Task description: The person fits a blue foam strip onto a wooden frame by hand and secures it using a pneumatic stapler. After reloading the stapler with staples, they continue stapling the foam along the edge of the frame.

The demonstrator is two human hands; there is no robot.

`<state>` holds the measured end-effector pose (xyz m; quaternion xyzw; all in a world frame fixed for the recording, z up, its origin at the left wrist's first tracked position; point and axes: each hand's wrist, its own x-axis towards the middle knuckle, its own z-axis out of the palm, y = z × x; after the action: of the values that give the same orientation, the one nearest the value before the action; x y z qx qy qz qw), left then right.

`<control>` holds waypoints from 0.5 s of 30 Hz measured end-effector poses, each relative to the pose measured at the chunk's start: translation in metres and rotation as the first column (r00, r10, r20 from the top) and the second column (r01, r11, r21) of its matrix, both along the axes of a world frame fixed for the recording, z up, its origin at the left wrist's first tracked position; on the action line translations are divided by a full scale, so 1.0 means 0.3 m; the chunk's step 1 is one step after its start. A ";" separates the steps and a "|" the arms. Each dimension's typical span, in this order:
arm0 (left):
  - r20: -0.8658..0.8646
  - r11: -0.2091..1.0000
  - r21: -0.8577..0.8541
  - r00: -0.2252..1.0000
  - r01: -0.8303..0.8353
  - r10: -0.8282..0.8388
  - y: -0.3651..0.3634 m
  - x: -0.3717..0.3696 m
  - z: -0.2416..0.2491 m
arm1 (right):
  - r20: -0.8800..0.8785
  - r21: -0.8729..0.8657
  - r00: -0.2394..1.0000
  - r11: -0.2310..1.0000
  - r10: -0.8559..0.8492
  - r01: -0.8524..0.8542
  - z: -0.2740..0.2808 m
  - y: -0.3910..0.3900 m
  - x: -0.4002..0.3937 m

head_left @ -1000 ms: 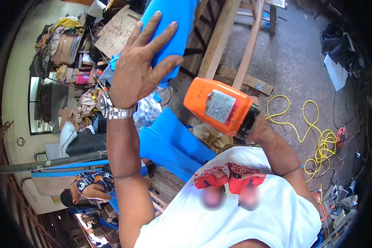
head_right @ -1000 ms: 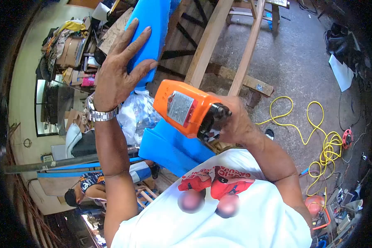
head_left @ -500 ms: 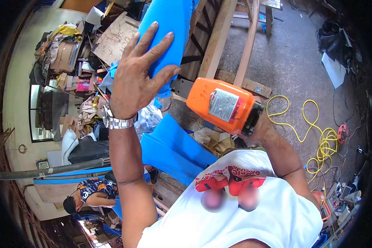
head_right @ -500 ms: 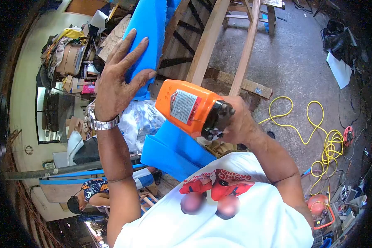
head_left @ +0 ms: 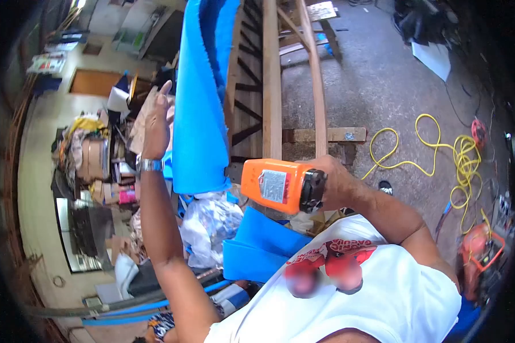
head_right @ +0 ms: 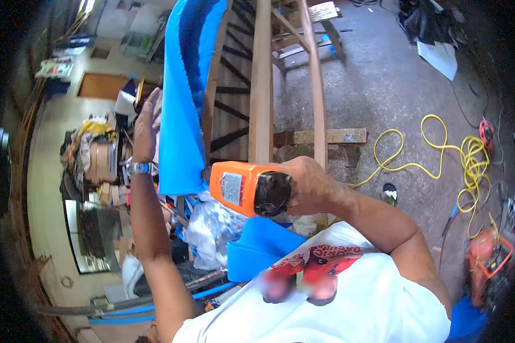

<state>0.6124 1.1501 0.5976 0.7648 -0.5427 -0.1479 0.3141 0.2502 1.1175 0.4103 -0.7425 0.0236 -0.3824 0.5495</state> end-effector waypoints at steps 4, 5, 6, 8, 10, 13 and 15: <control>-0.129 0.996 0.022 0.988 0.090 -0.086 -0.218 0.051 -0.035 | -0.025 0.039 1.000 0.999 0.011 -0.010 0.032 0.003 -0.021; -0.165 0.995 0.003 0.982 0.098 -0.096 -0.245 0.038 -0.023 | -0.010 0.056 1.000 0.998 0.015 -0.014 0.027 -0.003 -0.018; -0.128 0.994 0.062 0.988 0.094 -0.086 -0.260 0.024 -0.012 | 0.010 0.078 1.000 0.997 0.023 -0.024 0.020 -0.005 -0.011; 0.133 0.972 0.111 0.966 0.206 -0.219 -0.271 -0.035 0.008 | 0.077 0.104 0.995 0.992 0.059 -0.067 -0.006 -0.025 0.005; 0.321 0.945 0.159 0.889 0.287 -0.325 -0.262 -0.138 0.020 | 0.079 0.094 0.993 0.991 0.089 -0.096 -0.014 -0.085 0.010; 0.398 0.932 0.248 0.849 0.264 -0.346 -0.236 -0.254 0.044 | 0.058 0.132 0.981 0.973 0.185 -0.191 -0.017 -0.116 0.019; 0.461 0.930 0.256 0.813 0.262 -0.356 -0.232 -0.278 0.044 | 0.052 0.130 0.974 0.965 0.221 -0.226 -0.031 -0.149 0.029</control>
<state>0.5290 1.0805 0.6107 0.7031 -0.7069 -0.0427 0.0639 0.2591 1.0727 0.4009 -0.6943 -0.0448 -0.3290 0.6385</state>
